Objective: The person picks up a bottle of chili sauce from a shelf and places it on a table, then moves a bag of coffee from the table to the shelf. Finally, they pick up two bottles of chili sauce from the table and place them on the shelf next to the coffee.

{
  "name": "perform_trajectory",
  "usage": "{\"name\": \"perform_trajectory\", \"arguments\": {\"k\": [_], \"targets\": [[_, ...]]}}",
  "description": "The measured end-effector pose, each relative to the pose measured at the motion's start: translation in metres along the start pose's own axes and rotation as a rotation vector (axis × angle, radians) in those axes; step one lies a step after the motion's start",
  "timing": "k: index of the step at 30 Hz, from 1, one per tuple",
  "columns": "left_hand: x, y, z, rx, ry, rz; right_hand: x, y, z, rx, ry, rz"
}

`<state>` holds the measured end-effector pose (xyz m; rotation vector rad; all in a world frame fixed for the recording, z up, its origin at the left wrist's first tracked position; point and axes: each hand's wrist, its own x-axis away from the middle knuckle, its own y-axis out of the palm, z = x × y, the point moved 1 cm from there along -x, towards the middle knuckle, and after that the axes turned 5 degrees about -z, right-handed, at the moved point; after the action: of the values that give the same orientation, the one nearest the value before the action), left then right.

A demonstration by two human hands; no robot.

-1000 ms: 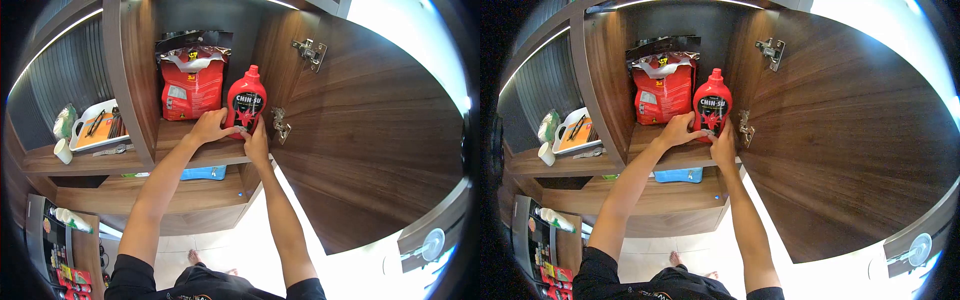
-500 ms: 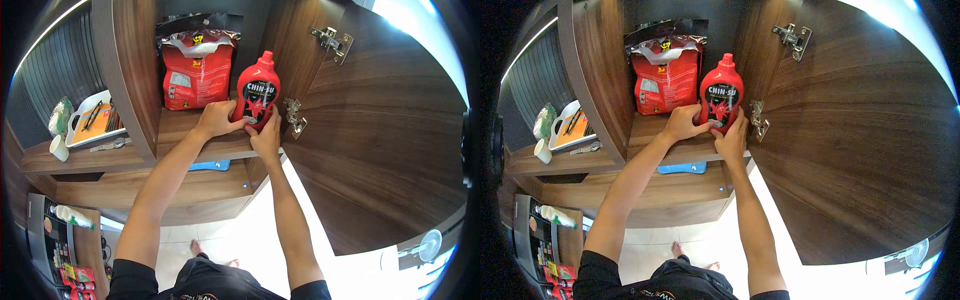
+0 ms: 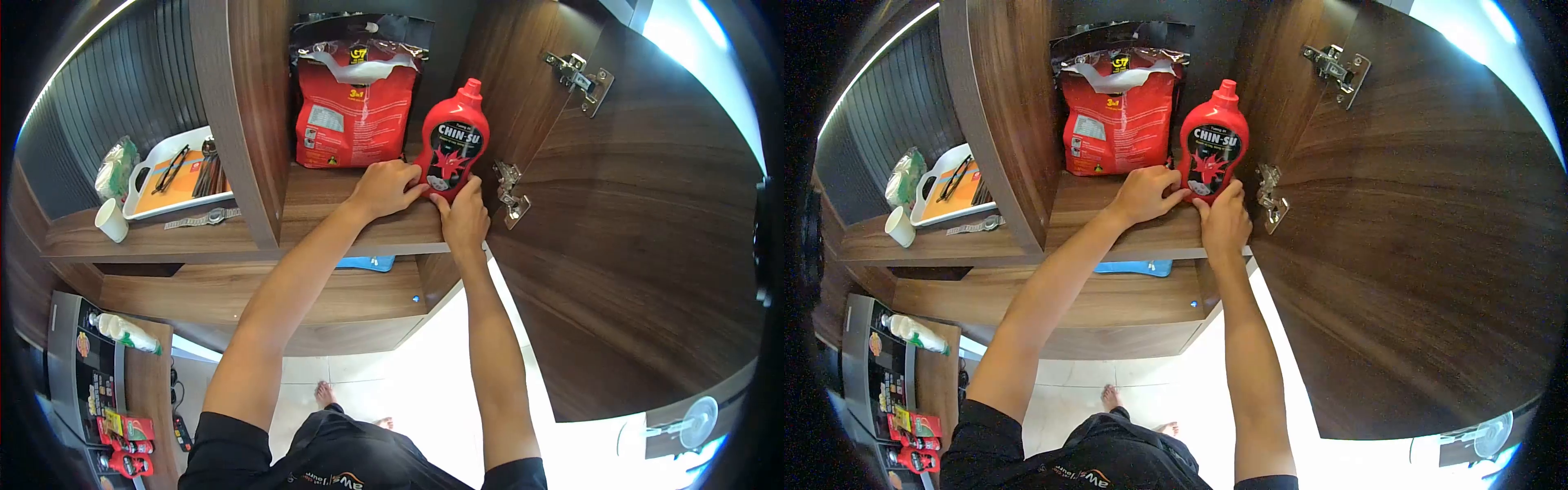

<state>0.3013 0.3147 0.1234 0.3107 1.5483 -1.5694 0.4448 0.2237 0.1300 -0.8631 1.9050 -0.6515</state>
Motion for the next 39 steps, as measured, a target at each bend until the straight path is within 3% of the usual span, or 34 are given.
{"name": "perform_trajectory", "arguments": {"k": [3,8,10,16,18,21,29,34,37,39], "targets": [[0.000,0.004,0.001,-0.039,-0.019,-0.005,-0.014,-0.001,-0.002,0.165,0.069,-0.182],[-0.002,-0.001,0.004,0.044,-0.014,-0.004,-0.027,0.024,0.011,0.135,0.001,-0.064],[-0.001,-0.005,0.008,-0.011,-0.023,-0.092,-0.027,0.023,0.007,0.148,-0.022,-0.046],[-0.002,0.004,0.002,-0.047,0.052,-0.064,-0.036,0.020,-0.002,0.030,0.103,-0.007],[-0.002,0.007,0.001,-0.067,0.071,-0.066,-0.044,0.034,0.007,0.106,-0.073,-0.014],[-0.003,0.011,-0.001,-0.125,0.112,-0.083,-0.048,0.041,0.018,0.063,-0.156,-0.042],[-0.017,0.015,-0.009,-0.283,0.177,-0.246,-0.054,0.052,0.024,0.137,-0.276,-0.035],[-0.031,0.031,-0.014,-0.565,0.230,-0.326,-0.064,0.053,0.026,0.104,-0.323,-0.061],[-0.040,0.044,-0.018,-0.583,0.336,-0.153,-0.067,0.055,0.030,0.046,-0.322,-0.089],[-0.046,0.054,-0.022,-0.611,0.344,-0.164,-0.073,0.058,0.033,0.051,-0.367,-0.155]]}}
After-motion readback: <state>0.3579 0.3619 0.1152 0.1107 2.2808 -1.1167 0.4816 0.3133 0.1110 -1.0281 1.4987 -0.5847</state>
